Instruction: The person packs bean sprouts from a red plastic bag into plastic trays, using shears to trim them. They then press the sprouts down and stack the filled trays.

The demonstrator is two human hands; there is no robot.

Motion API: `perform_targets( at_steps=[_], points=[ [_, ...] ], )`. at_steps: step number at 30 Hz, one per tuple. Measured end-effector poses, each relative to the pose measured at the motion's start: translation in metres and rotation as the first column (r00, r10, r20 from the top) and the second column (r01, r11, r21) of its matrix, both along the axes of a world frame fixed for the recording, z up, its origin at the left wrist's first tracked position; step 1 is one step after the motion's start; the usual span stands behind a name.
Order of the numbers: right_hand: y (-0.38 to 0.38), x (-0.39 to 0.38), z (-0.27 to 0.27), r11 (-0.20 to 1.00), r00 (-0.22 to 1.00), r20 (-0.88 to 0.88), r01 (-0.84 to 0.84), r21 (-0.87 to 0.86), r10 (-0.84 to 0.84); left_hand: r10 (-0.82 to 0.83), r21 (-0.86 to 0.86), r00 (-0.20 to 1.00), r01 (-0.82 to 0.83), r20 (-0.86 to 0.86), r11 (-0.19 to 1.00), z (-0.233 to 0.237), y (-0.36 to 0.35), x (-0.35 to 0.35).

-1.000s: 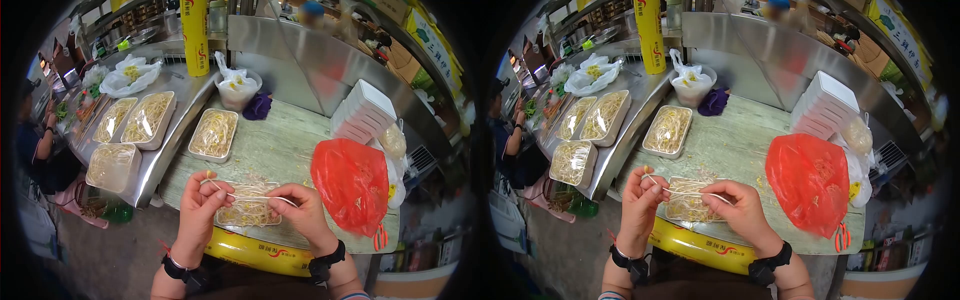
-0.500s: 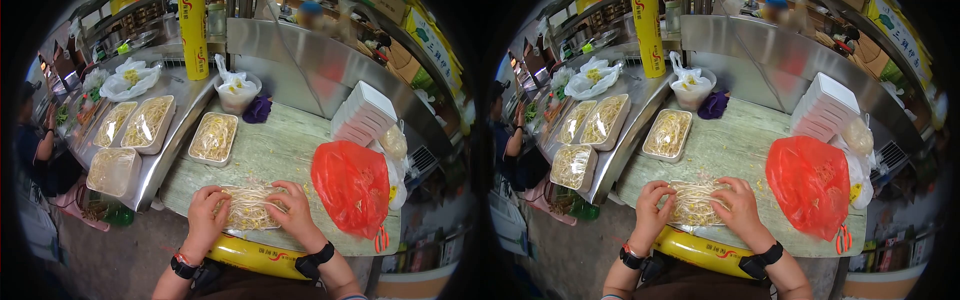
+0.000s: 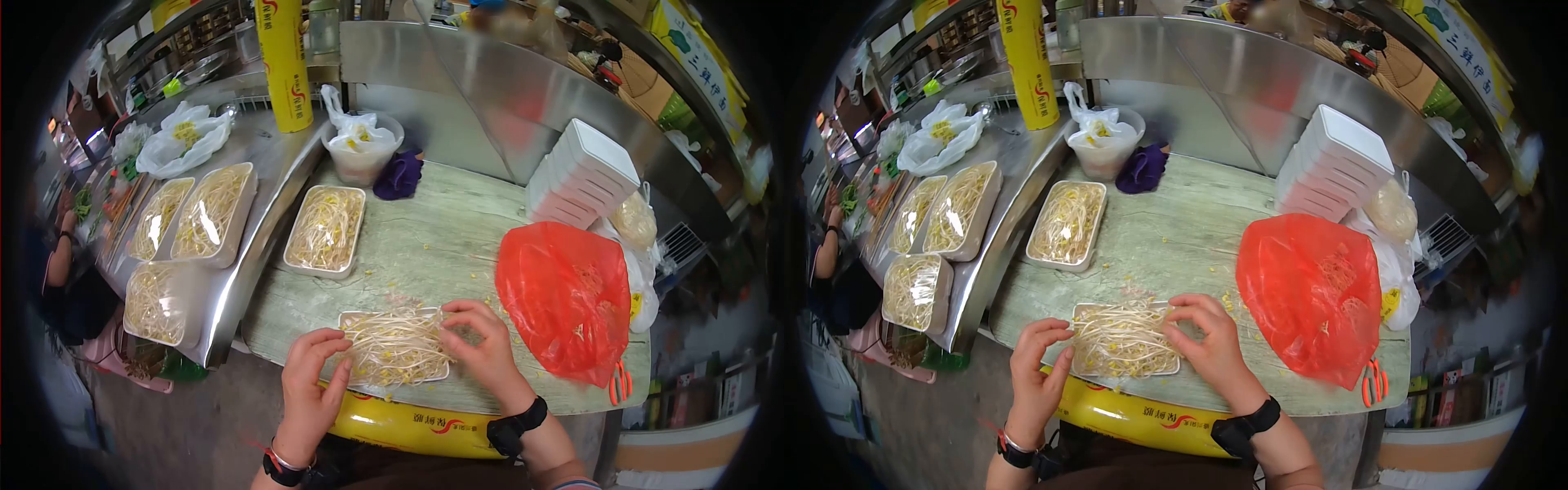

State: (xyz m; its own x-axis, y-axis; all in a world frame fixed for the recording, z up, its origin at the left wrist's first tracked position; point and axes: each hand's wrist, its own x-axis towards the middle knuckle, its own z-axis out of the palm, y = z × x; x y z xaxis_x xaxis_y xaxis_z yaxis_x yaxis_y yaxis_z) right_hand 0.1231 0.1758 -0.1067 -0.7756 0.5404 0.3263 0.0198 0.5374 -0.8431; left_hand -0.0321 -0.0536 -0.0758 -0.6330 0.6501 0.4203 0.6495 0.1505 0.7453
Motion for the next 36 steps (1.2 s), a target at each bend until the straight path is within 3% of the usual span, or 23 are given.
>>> perform_targets(
  at_steps=[2, 5, 7, 10, 12, 18, 23, 28, 36],
  points=[
    [0.008, 0.001, 0.003, 0.998, 0.997, -0.044, 0.069, -0.004, -0.069, -0.020, -0.001, 1.000, 0.020, -0.022, 1.000, 0.003, 0.004, 0.001],
    [0.021, 0.008, 0.002, 0.972, 0.982, -0.065, 0.166, -0.167, -0.179, -0.071, -0.040, 0.996, 0.069, -0.057, 0.997, 0.005, 0.007, -0.005],
    [0.025, 0.013, 0.001, 0.984, 0.991, 0.014, 0.131, -0.121, -0.130, -0.101, -0.071, 0.992, 0.096, -0.069, 0.993, 0.009, 0.015, -0.008],
    [0.019, 0.010, -0.006, 0.998, 0.998, -0.011, 0.065, -0.001, -0.065, -0.246, -0.232, 0.952, 0.201, -0.185, 0.952, 0.014, 0.033, -0.003],
    [0.021, 0.007, -0.009, 0.995, 0.996, -0.004, 0.086, 0.050, -0.086, -0.358, -0.422, 0.880, 0.209, -0.313, 0.882, 0.014, 0.048, 0.005],
    [0.024, 0.002, -0.017, 0.992, 0.998, 0.048, 0.032, 0.122, -0.038, -0.454, -0.546, 0.844, 0.246, -0.285, 0.801, 0.002, 0.075, -0.004],
    [0.018, -0.006, -0.016, 0.986, 0.998, 0.056, -0.042, 0.160, 0.033, -0.456, -0.560, 0.857, 0.262, -0.239, 0.786, -0.009, 0.073, -0.002],
    [0.003, -0.011, -0.007, 0.922, 0.978, 0.179, -0.167, 0.349, 0.109, -0.397, -0.460, 0.874, 0.242, -0.279, 0.855, -0.022, 0.069, 0.004],
    [-0.007, -0.012, -0.004, 0.894, 0.952, 0.284, -0.226, 0.387, 0.118, -0.345, -0.396, 0.880, 0.205, -0.326, 0.895, -0.035, 0.069, 0.003]
  ],
)
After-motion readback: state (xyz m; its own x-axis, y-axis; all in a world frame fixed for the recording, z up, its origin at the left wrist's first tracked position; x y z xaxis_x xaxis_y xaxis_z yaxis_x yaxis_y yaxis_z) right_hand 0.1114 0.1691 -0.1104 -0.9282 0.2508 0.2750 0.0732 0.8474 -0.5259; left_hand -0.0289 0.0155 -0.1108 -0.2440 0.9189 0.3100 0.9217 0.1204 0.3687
